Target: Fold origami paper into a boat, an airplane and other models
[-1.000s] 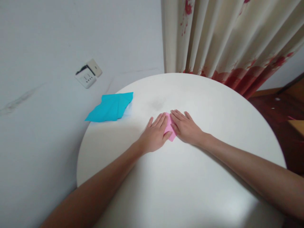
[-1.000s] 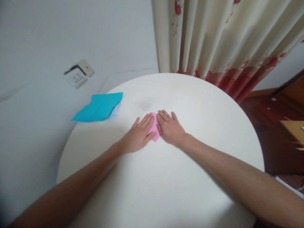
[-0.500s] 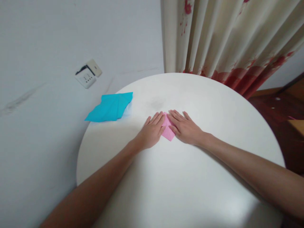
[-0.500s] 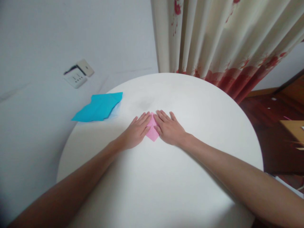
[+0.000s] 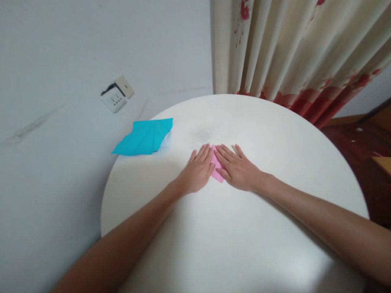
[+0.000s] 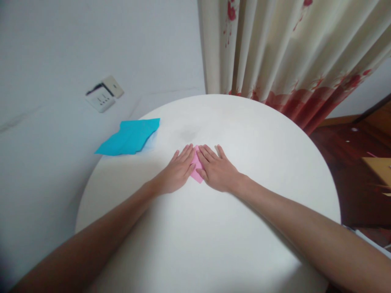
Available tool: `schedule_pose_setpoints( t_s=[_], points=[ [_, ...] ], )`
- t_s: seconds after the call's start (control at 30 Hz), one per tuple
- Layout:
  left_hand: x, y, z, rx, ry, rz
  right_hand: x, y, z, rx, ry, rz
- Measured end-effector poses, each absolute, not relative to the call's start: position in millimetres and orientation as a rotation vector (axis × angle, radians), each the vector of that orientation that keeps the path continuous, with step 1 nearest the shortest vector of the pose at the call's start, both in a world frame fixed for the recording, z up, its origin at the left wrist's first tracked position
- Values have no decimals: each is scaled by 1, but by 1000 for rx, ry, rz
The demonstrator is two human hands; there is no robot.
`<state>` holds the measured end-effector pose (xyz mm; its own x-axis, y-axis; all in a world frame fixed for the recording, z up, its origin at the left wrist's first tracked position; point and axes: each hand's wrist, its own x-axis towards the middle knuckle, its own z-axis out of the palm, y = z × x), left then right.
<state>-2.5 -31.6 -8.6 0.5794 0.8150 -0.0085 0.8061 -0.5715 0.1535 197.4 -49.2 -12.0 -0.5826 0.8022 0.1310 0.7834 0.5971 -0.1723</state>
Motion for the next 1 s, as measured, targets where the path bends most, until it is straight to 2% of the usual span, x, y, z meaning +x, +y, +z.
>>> schedule_pose_setpoints(
  t_s=[0.3,1.0],
  points=[
    [-12,-25,-10,2702,1290,69,196,-49,-11,-1360,-2655,146],
    [-14,-26,-4,2682,1527,-33,196,-50,-12,-1392,-2678,138]
  ],
)
